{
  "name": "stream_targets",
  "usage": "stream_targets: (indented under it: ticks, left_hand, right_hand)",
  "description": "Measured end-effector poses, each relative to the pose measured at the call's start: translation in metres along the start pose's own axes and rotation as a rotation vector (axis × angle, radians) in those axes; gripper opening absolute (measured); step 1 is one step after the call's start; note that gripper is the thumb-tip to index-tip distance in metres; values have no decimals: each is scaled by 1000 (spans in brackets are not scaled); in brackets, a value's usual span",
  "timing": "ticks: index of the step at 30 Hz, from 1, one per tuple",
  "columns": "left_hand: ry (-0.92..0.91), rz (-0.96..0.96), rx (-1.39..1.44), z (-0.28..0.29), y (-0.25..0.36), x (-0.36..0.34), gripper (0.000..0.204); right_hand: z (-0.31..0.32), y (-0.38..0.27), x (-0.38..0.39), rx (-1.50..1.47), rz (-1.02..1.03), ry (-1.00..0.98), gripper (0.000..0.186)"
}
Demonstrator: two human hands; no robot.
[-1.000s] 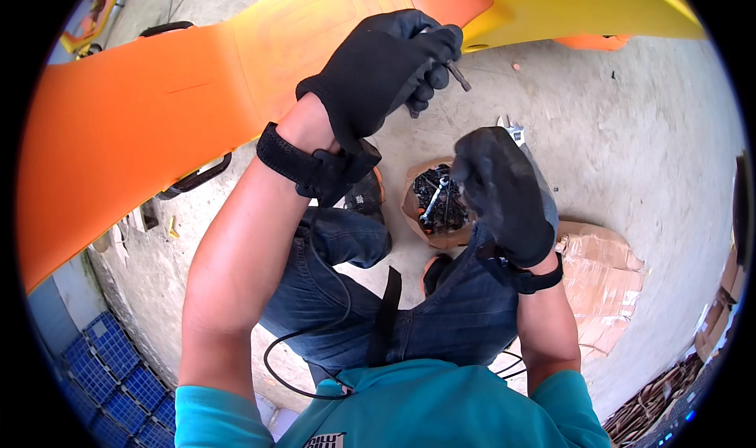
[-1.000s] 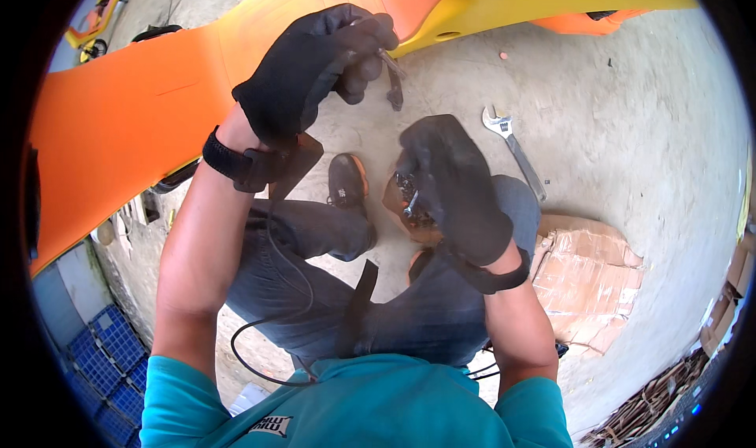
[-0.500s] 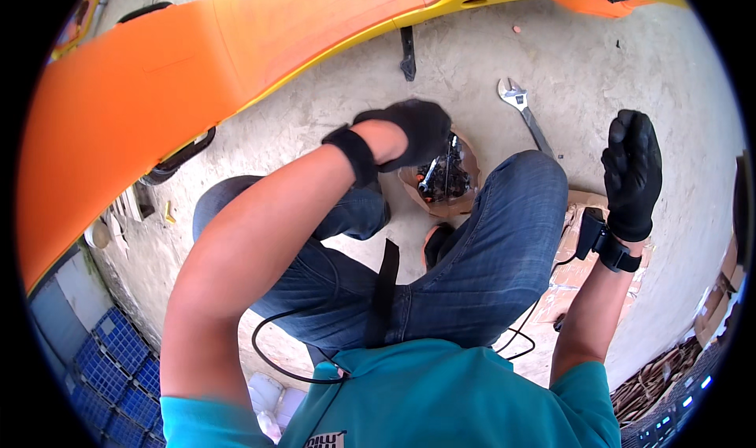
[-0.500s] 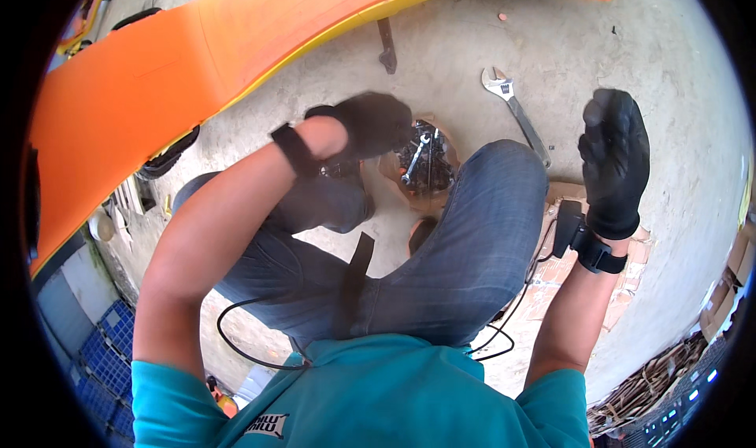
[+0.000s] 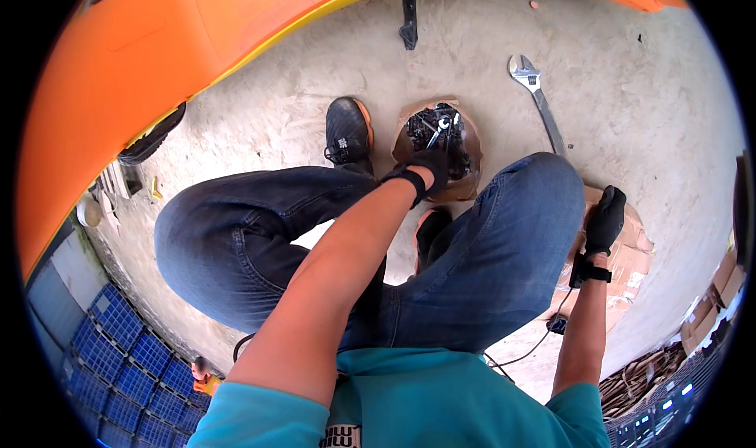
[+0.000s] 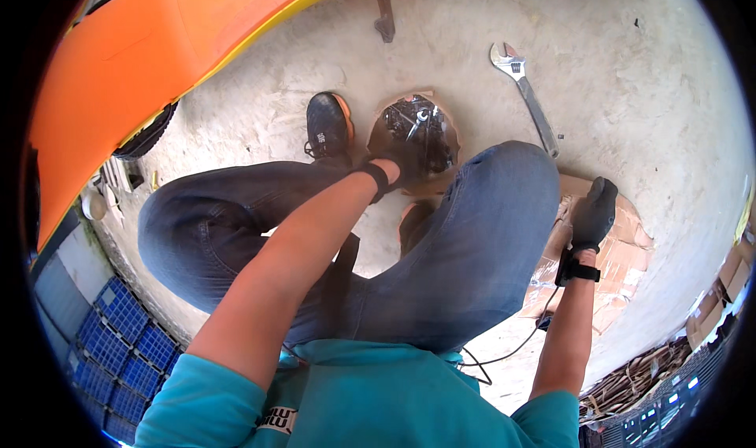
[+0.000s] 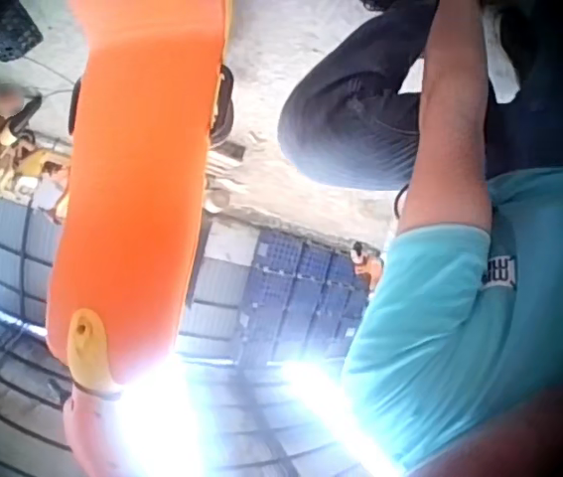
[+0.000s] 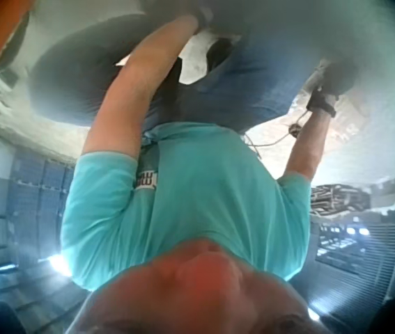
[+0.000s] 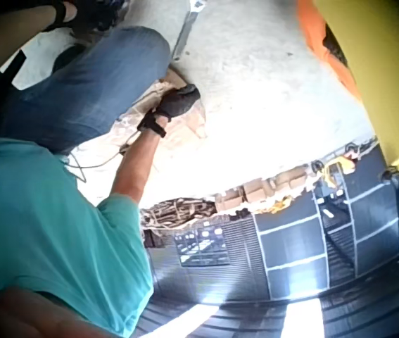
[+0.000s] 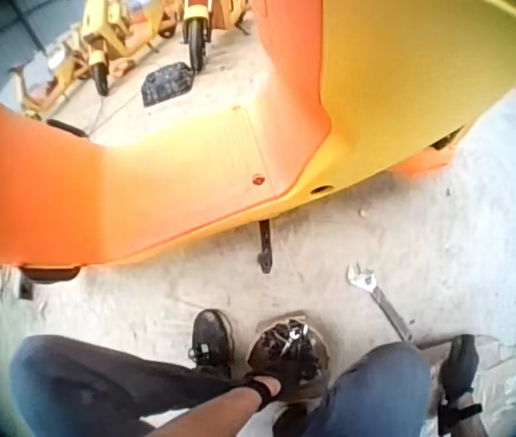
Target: The person unscrews fasteners from a scooter panel, picks up a yellow front fender, and fits it onto the front wheel fork using a screwdriver.
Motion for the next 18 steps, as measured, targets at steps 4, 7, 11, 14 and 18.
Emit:
stream_targets:
  ticks: [4,7,11,14,18]
  left_hand:
    - [79,95,239,-20,-12,6,29]
    - [95,62,224,-26,-18,-2,31]
    - [105,27,271,-26,-23,-18,32]
    - [86,53,216,-26,-23,-21,32]
    - [104,83,250,-27,-23,-19,30]
  right_hand:
    - [-3,-5,2,-13,-29,-43,31]
    - [0,-7,-2,-28,-9,-23,32]
    - [-7,5,-6,-35,-84,-90,33]
    - [-12,14,-8,-21,-67,-88,33]
    - [-15,21,-9,-110,-125,-108,33]
Point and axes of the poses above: each hand's wrist, its own x-axis away from the middle knuckle, its own z-axis out of the back of the hand, y = z × x, the point moved 4 cm from there along -x, towards the middle knuckle, and after that the axes turned 5 degrees about x, right-handed, at the moved point
